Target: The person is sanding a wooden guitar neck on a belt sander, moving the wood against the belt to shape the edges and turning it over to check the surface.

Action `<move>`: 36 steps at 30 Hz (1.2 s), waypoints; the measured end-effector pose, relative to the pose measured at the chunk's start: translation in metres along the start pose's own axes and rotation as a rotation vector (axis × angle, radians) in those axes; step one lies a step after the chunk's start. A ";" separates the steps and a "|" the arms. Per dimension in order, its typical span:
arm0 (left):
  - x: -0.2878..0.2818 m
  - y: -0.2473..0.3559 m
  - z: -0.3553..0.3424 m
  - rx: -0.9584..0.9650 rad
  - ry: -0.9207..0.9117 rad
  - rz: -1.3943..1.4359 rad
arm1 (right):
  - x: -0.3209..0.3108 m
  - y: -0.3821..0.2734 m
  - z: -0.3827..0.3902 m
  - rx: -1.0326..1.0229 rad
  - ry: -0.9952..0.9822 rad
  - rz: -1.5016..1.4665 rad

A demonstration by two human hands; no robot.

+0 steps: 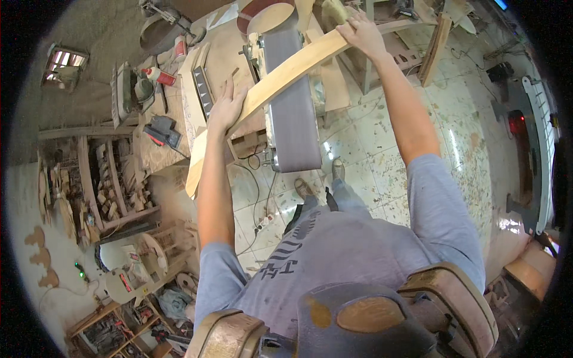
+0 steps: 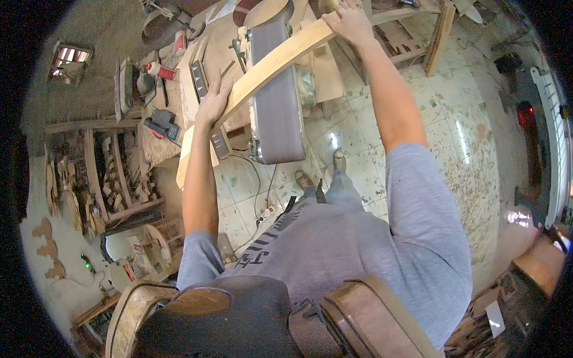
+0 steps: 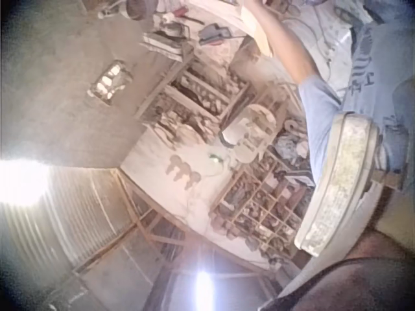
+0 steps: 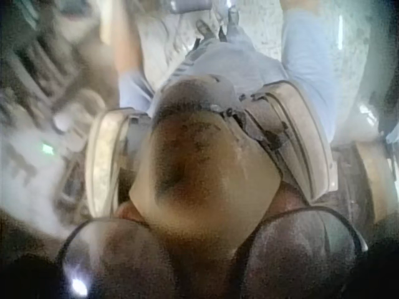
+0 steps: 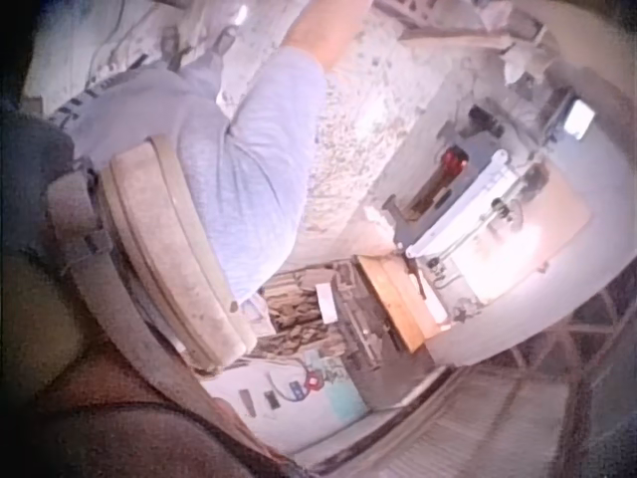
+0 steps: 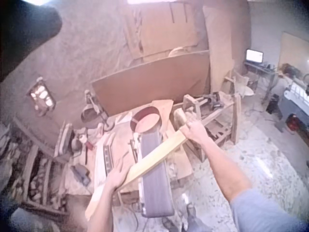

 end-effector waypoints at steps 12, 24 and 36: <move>-0.034 -0.022 0.077 0.117 0.036 -0.048 | 0.018 -0.077 0.019 0.040 -0.089 -0.022; -0.040 -0.058 0.148 0.243 0.213 -0.284 | 0.028 -0.162 0.046 0.044 -0.126 -0.024; -0.079 -0.054 0.227 0.026 -0.142 0.974 | -0.187 -0.212 0.059 -0.018 0.364 -0.668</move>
Point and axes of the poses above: each hand's wrist, its own z-axis away from the middle knuckle, its own x-axis out of the palm, y = z × x, the point moved 8 cm from there along -z, towards the middle knuckle, and after that the axes turned 7 degrees about -z, right-handed, at the moved point
